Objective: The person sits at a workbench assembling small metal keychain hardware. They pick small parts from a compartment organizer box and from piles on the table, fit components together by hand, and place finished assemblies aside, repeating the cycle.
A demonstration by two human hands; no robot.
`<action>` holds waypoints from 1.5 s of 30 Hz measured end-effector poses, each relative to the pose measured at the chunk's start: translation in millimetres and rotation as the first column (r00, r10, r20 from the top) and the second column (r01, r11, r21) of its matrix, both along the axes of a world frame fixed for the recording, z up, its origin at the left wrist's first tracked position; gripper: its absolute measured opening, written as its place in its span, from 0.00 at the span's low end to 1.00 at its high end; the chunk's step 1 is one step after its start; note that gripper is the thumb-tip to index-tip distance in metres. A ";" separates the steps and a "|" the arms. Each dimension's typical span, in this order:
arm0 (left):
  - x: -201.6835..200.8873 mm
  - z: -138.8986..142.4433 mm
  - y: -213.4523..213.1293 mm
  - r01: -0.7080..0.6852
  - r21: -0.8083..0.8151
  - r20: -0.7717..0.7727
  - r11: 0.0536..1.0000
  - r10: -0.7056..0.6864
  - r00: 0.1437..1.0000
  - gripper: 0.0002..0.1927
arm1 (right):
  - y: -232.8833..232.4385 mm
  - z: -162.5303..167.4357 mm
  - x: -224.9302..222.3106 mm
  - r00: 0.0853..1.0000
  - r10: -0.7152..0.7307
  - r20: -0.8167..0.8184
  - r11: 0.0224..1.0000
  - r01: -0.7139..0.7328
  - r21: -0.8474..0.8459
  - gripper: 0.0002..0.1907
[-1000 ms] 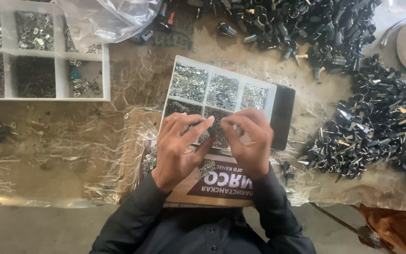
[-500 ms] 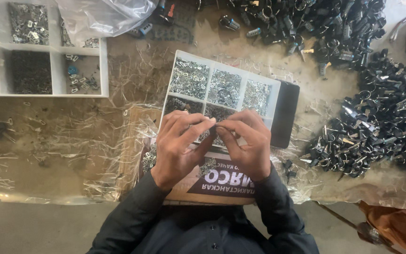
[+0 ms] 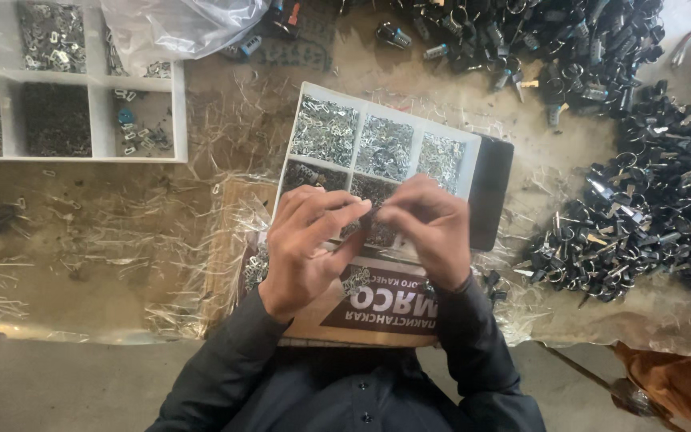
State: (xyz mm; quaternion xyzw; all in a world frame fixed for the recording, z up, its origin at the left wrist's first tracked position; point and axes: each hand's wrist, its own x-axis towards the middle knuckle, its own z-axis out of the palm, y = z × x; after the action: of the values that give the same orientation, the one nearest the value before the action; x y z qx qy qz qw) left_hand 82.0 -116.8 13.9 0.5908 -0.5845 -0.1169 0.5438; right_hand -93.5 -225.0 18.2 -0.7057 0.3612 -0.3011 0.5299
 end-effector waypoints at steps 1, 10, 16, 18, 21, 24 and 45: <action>0.0 0.3 -0.1 -0.007 0.005 -0.021 1.000 0.007 1.000 0.20 | 0.0 2.7 0.4 0.997 -0.066 -0.047 0.993 0.061 -0.102 0.06; -1.0 1.6 -1.1 -0.049 0.028 -0.025 0.998 0.050 0.998 0.21 | 13.4 21.1 18.5 0.923 -0.218 -0.318 0.712 -0.072 -0.698 0.07; -0.2 1.9 -2.3 -0.037 0.016 -0.020 0.999 0.037 0.999 0.21 | 22.2 24.1 7.0 0.978 -0.101 -0.184 0.922 0.023 -0.386 0.06; -0.3 1.8 -2.3 -0.042 0.007 -0.019 0.999 0.042 0.999 0.21 | 21.9 23.6 7.9 0.984 -0.044 -0.175 0.925 -0.026 -0.379 0.06; 1.1 1.9 -1.2 -0.034 0.008 -0.010 0.999 0.034 0.999 0.21 | 20.0 24.6 9.6 0.983 -0.013 -0.181 0.932 -0.054 -0.357 0.07; 1.7 2.0 -0.8 -0.021 0.008 -0.009 1.000 0.021 1.000 0.20 | 18.8 26.4 8.7 0.979 -0.001 -0.202 0.946 -0.064 -0.319 0.07; 0.9 -1.0 -1.2 -0.042 -0.036 0.018 0.998 0.042 0.999 0.19 | 18.5 -6.8 -2.5 0.993 0.015 0.114 0.982 -0.036 0.183 0.02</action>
State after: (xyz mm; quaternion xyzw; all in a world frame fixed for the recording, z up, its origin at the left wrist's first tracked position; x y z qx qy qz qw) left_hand 82.9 -118.1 12.9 0.5943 -0.5790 -0.0894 0.5509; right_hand -96.0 -206.5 11.3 -0.6400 0.3481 -0.2987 0.6165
